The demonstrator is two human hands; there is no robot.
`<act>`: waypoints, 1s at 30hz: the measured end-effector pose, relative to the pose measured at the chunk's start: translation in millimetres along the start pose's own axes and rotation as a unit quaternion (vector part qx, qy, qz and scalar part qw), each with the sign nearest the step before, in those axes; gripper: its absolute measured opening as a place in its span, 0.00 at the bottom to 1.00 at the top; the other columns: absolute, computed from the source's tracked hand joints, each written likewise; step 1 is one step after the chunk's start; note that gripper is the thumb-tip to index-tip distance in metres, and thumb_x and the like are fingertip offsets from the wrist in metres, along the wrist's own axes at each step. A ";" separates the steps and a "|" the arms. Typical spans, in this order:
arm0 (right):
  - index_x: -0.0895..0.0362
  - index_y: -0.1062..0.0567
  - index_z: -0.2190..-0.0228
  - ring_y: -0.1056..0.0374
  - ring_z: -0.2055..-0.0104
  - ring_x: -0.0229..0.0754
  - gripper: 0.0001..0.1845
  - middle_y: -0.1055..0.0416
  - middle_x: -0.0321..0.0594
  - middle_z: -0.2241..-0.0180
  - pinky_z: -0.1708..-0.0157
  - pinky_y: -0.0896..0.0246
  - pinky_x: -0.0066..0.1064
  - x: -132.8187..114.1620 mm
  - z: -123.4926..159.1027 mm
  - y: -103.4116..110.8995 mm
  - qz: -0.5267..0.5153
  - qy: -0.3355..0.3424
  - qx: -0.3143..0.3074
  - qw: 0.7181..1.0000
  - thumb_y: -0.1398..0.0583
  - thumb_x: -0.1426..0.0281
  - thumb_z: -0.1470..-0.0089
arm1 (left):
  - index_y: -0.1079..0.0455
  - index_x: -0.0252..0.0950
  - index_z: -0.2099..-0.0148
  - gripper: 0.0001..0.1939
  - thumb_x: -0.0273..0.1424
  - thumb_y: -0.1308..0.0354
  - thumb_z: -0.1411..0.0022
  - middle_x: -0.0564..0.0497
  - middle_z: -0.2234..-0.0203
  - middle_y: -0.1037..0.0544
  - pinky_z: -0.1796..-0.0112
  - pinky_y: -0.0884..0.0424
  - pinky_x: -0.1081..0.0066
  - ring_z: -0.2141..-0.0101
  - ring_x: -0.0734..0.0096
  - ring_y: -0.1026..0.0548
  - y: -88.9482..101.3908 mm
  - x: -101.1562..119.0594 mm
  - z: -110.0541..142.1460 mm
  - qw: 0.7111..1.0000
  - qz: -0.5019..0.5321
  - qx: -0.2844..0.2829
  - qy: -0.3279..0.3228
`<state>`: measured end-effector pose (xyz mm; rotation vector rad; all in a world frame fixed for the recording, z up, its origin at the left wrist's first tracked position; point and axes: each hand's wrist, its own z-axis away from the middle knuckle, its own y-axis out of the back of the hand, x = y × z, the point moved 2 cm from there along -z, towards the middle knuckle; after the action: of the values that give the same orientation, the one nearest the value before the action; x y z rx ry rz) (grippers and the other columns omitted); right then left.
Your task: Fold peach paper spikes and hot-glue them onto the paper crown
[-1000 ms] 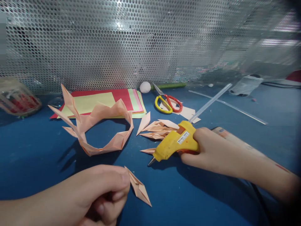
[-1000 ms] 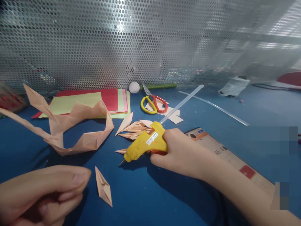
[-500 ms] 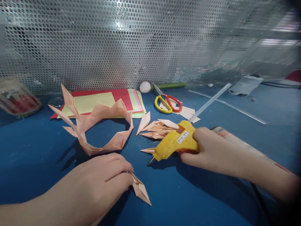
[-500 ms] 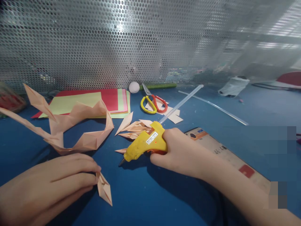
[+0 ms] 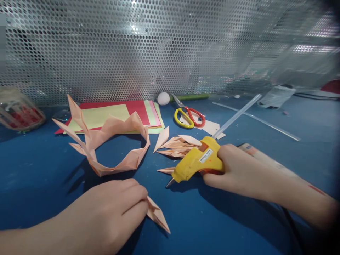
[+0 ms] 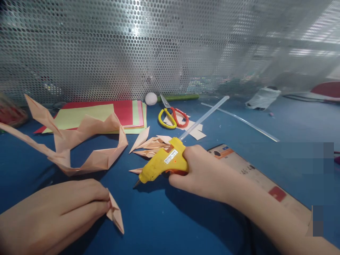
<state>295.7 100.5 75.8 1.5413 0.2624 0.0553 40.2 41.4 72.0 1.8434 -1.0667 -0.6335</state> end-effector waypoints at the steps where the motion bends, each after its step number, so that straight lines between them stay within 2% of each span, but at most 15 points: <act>1: 0.48 0.46 0.89 0.55 0.88 0.32 0.18 0.51 0.28 0.92 0.84 0.62 0.30 -0.2 0.3 0.1 -0.001 0.000 0.000 1.000 0.43 0.59 0.60 | 0.25 0.38 0.65 0.29 0.26 0.67 0.22 0.57 0.71 0.18 0.65 0.28 0.79 0.72 0.77 0.22 1.0 1.5 0.2 1.000 -0.020 0.010 -0.005; 5: 0.48 0.46 0.89 0.55 0.88 0.32 0.17 0.50 0.29 0.91 0.84 0.63 0.30 -0.3 0.8 -0.3 -0.009 0.000 -0.003 1.000 0.43 0.60 0.60 | 0.26 0.39 0.60 0.24 0.23 0.64 0.24 0.56 0.68 0.17 0.56 0.29 0.76 0.66 0.74 0.22 1.4 4.4 9.4 0.996 -0.081 0.016 -0.023; 8: 0.49 0.45 0.88 0.54 0.88 0.32 0.18 0.49 0.29 0.91 0.84 0.63 0.29 0.8 0.4 -1.5 -0.019 0.001 -0.010 1.000 0.42 0.60 0.60 | 0.27 0.41 0.53 0.18 0.23 0.59 0.27 0.57 0.63 0.17 0.46 0.33 0.76 0.59 0.73 0.22 0.9 0.4 16.4 0.997 -0.071 -0.010 -0.022; 11: 0.49 0.45 0.89 0.54 0.87 0.32 0.18 0.50 0.28 0.91 0.85 0.63 0.29 1.3 -0.6 -2.0 -0.028 0.000 -0.015 0.999 0.42 0.61 0.60 | 0.27 0.42 0.54 0.18 0.24 0.58 0.28 0.60 0.60 0.17 0.42 0.39 0.78 0.57 0.77 0.23 1.4 -4.8 15.3 0.998 -0.047 -0.026 -0.029; 16: 0.50 0.49 0.88 0.56 0.86 0.31 0.19 0.50 0.28 0.89 0.85 0.64 0.28 -1.5 -0.7 0.7 -0.045 -0.009 -0.022 0.999 0.41 0.65 0.60 | 0.26 0.41 0.53 0.19 0.26 0.60 0.25 0.59 0.60 0.18 0.43 0.38 0.84 0.56 0.79 0.23 -2.9 -3.4 12.4 0.999 -0.049 0.001 -0.011; 20: 0.50 0.48 0.88 0.55 0.86 0.31 0.19 0.50 0.28 0.90 0.85 0.65 0.28 -2.7 0.8 3.8 -0.054 -0.023 -0.022 0.998 0.41 0.65 0.59 | 0.27 0.41 0.52 0.18 0.27 0.60 0.24 0.57 0.60 0.18 0.49 0.31 0.78 0.59 0.74 0.23 -10.0 4.3 17.0 0.998 -0.066 -0.021 0.010; 23: 0.50 0.48 0.88 0.55 0.87 0.31 0.19 0.49 0.28 0.91 0.85 0.64 0.28 -2.4 1.2 3.7 -0.057 -0.025 -0.026 0.998 0.42 0.64 0.60 | 0.27 0.38 0.53 0.19 0.27 0.61 0.24 0.56 0.62 0.19 0.56 0.30 0.76 0.60 0.70 0.25 -13.4 9.4 18.5 0.998 -0.059 -0.010 0.008; 26: 0.51 0.47 0.87 0.53 0.86 0.32 0.17 0.48 0.29 0.90 0.86 0.62 0.27 -2.1 1.7 0.0 -0.084 -0.019 -0.045 0.995 0.42 0.63 0.61 | 0.27 0.38 0.55 0.17 0.28 0.59 0.24 0.56 0.62 0.20 0.53 0.33 0.75 0.59 0.70 0.28 -16.2 14.5 20.8 0.993 -0.110 0.032 -0.008; 30: 0.51 0.45 0.85 0.50 0.85 0.32 0.13 0.44 0.28 0.88 0.87 0.60 0.26 -2.8 5.1 -7.0 -0.168 0.001 -0.088 0.982 0.43 0.65 0.62 | 0.28 0.38 0.52 0.14 0.23 0.54 0.27 0.56 0.58 0.21 0.47 0.36 0.73 0.55 0.69 0.29 -24.0 19.0 29.9 0.986 -0.162 0.037 -0.016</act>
<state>293.0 94.7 69.2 1.3045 0.5039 -0.1819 36.8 17.4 36.7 2.0998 -0.8246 -0.8250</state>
